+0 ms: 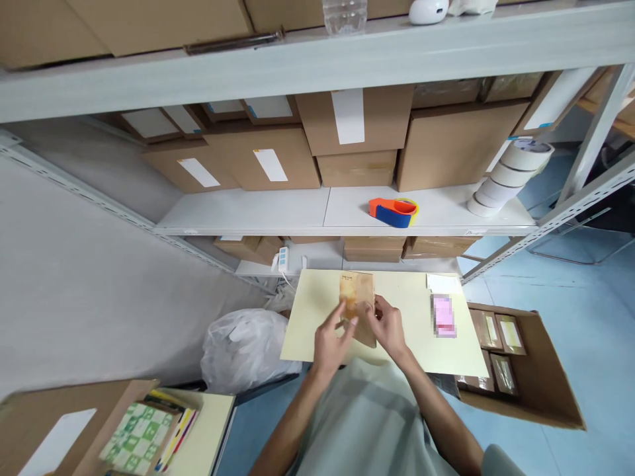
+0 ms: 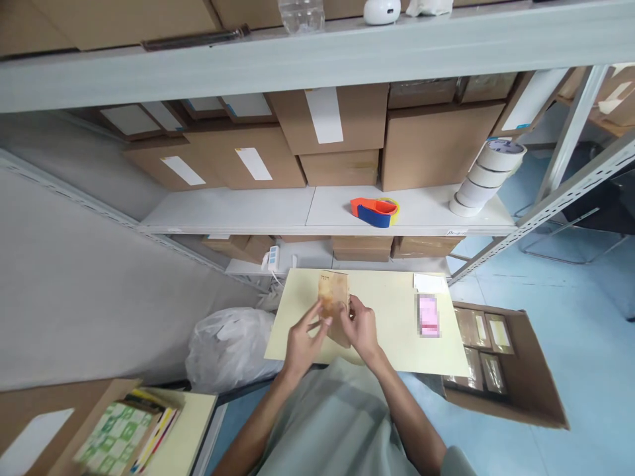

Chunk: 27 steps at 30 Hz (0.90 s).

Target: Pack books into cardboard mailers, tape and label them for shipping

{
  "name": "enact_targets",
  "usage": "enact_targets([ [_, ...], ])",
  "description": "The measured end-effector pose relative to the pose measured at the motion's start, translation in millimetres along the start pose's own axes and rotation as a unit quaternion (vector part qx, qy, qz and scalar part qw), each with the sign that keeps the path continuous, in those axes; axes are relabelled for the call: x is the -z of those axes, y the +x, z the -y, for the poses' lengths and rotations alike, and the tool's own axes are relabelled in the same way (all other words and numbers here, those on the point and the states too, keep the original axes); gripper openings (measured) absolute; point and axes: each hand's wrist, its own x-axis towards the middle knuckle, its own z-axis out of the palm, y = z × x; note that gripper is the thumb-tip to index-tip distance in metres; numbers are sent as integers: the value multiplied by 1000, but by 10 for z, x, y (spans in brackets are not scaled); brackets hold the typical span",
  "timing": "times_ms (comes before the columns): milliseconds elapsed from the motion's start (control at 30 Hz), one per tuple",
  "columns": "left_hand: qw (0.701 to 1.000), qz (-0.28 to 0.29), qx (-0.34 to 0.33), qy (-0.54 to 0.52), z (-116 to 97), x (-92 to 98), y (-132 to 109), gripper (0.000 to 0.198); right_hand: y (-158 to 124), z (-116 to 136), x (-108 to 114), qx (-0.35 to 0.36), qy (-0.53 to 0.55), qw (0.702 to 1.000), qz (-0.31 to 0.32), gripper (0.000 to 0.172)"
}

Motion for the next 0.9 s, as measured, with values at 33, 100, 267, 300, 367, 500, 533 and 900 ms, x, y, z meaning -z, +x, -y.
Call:
enact_targets([
  [33, 999, -17, 23, -32, -8, 83, 45, 72, 13, 30, 53, -8, 53, 998, 18, 50],
  [100, 991, -1, 70, -116, -41, 258, 104, 78, 29, 98, 150, -34, 150, 987, 53, 55],
  [267, 958, 123, 138, -218, -155, 556, 25, 67, -4, 198, 254, -65, 222, 970, 79, 59],
  [300, 959, 124, 142, -211, -172, 583, -4, 64, -25, 203, 252, -62, 223, 970, 79, 59],
  [367, 963, 118, 142, -195, -200, 619, -49, 60, -72, 213, 243, -53, 226, 969, 83, 59],
  [500, 970, 117, 124, -174, -245, 665, -93, 62, -136, 225, 232, -36, 225, 969, 95, 55],
  [533, 971, 114, 118, -172, -252, 673, -101, 62, -133, 217, 227, -34, 223, 969, 98, 55],
  [900, 999, -47, 17, 16, -113, 391, -178, 46, -198, 28, -256, -25, 143, 989, 25, 69],
])
